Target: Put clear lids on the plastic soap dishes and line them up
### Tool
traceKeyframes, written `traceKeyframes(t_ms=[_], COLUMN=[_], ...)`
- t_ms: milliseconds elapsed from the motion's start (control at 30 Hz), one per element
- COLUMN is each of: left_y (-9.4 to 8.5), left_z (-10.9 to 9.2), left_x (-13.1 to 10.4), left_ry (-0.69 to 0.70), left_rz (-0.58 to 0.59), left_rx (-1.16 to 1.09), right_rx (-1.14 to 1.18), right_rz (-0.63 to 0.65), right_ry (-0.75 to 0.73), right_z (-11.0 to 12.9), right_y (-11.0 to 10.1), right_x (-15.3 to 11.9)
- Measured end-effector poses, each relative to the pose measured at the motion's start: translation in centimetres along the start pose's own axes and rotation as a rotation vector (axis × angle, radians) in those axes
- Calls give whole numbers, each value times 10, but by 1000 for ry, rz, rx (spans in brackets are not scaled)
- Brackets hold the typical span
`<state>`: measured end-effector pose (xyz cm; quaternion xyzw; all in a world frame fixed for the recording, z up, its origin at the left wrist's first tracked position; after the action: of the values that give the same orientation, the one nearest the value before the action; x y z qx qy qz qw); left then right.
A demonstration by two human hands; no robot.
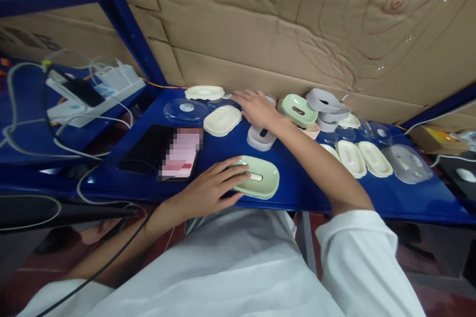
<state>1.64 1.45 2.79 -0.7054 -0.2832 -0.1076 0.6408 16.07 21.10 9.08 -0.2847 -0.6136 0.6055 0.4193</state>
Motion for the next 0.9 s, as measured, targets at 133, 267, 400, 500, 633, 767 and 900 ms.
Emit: traceKeyframes(t_ms=[133, 267, 400, 500, 633, 767, 900], left_y=[0, 2, 2, 1, -1, 0, -1], left_z=[0, 1, 2, 1, 0, 1, 0], left_x=[-2, -3, -3, -2, -1, -2, -2], left_ry=[-5, 1, -7, -12, -1, 5, 4], left_rz=[2, -3, -1, -2, -19, -27, -49], left_rx=[-6, -4, 5, 0, -14, -4, -21], right_rx=[31, -69, -148, -122, -21, -6, 170], right_rz=[97, 33, 35, 106, 125, 19, -15], right_ry=[58, 84, 46, 23, 76, 309, 409], right_z=[7, 17, 26, 28, 33, 30, 15], right_y=[26, 34, 29, 20, 13, 23, 28], right_x=[44, 41, 30, 18, -8, -22, -17])
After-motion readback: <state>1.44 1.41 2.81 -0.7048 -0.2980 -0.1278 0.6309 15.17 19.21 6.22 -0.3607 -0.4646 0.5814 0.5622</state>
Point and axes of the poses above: each hand's wrist, its own x-axis towards the middle knuckle, its own y-axis out of the palm, z = x × y, the point moved 5 cm from there along x, towards the middle knuckle, and after that the axes turned 14 degrees about y, right-handed, at the moved point
